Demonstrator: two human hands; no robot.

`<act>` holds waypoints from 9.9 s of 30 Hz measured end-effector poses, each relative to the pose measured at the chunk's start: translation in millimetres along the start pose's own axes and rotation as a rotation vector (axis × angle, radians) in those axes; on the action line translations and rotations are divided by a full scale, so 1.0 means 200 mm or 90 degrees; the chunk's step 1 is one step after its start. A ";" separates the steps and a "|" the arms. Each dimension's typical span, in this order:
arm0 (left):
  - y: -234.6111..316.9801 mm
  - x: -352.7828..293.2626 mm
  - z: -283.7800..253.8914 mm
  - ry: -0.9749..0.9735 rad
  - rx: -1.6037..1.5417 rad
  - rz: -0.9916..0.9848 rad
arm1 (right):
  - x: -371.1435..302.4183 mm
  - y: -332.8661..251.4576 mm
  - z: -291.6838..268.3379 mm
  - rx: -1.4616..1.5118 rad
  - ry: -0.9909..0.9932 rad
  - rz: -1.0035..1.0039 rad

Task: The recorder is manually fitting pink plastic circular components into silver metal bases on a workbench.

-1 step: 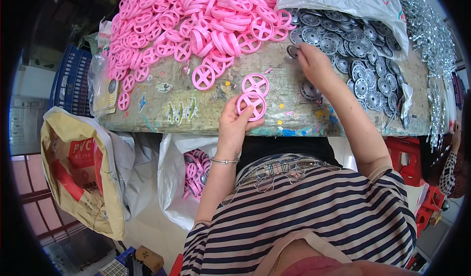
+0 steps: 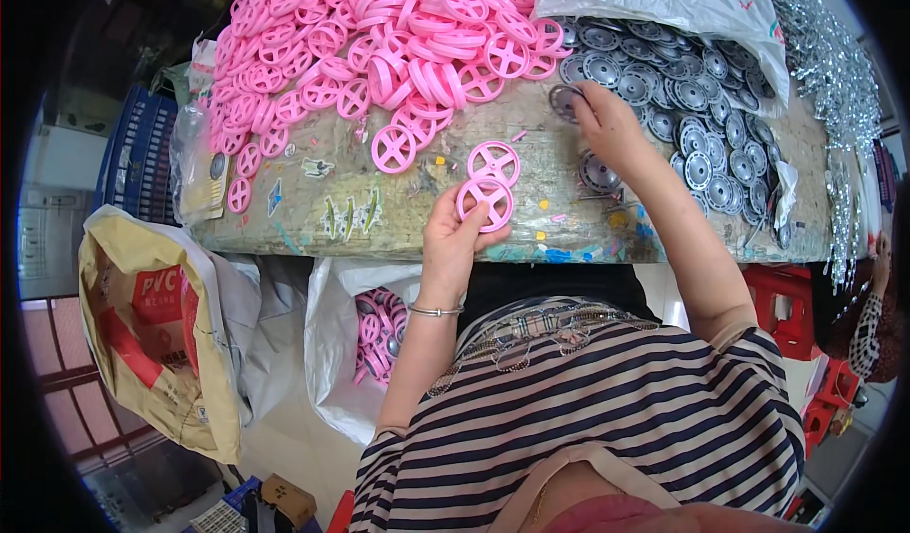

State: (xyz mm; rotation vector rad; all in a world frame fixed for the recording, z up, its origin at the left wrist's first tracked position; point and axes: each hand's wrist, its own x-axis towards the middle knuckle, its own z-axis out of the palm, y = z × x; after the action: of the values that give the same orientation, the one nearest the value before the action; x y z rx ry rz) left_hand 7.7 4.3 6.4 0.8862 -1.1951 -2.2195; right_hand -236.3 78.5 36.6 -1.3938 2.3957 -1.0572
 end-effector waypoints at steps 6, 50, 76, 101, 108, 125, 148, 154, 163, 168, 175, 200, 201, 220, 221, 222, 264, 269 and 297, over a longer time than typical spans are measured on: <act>-0.04 -0.02 0.02 -0.106 -0.120 0.054 | -0.28 -0.31 0.19 0.230 -0.105 -0.124; 0.04 -0.41 -0.33 0.160 0.229 0.270 | 0.06 -0.23 0.18 0.267 -0.084 -0.034; -0.03 -0.10 0.10 -0.099 -0.059 0.167 | -0.42 -0.36 0.17 0.103 -0.002 -0.349; -0.03 -0.06 -0.03 -0.022 -0.129 -0.010 | 0.02 -0.11 -0.04 0.342 -0.126 0.131; -0.07 -0.07 -0.01 -0.058 -0.120 0.035 | -0.30 -0.26 0.26 0.243 -0.103 -0.163; -0.01 -0.40 -0.35 0.243 0.274 0.244 | -0.26 -0.27 0.26 0.054 -0.073 -0.191; -0.07 -0.13 -0.04 -0.008 0.033 0.100 | -0.26 -0.23 0.06 0.174 -0.185 -0.002; 0.04 -0.05 0.04 0.024 0.004 0.030 | 0.13 0.28 -0.06 -0.169 0.100 -0.096; 0.00 0.10 0.04 -0.070 -0.093 0.034 | 0.25 0.25 0.04 -0.193 0.013 -0.093; -0.03 0.10 -0.01 -0.057 -0.112 0.034 | 0.10 -0.08 0.00 0.369 -0.206 0.145; -0.02 0.08 0.00 -0.118 -0.105 0.062 | -0.18 -0.25 0.24 0.206 -0.126 -0.121; -0.01 -0.47 -0.61 0.385 0.481 0.271 | 0.31 -0.23 0.45 0.092 0.078 -0.145; -0.01 -0.53 -0.70 0.416 0.561 0.229 | 0.36 -0.23 0.46 0.108 -0.010 -0.075; -0.02 0.08 0.09 -0.105 0.043 0.081 | -0.37 -0.12 0.02 0.292 -0.149 0.073; -0.03 0.08 0.08 -0.087 0.034 0.060 | -0.39 -0.06 -0.02 0.172 -0.047 -0.002; -0.03 0.07 0.07 -0.067 0.025 0.043 | -0.38 -0.03 -0.10 0.097 -0.057 0.097; -0.05 0.06 0.03 -0.134 -0.049 0.072 | -0.28 -0.24 0.19 0.438 -0.182 0.116; -0.05 0.05 0.02 -0.133 -0.012 0.100 | -0.28 -0.25 0.18 0.351 -0.294 0.180; 0.03 0.00 -0.04 -0.049 0.315 0.231 | -0.40 -0.28 0.09 0.413 -0.286 0.103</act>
State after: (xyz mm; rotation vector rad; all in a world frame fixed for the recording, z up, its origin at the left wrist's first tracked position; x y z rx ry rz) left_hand 15.0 -3.1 8.2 0.6881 -1.8244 -1.7084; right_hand -145.9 117.3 44.6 -1.0399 1.6104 -1.1754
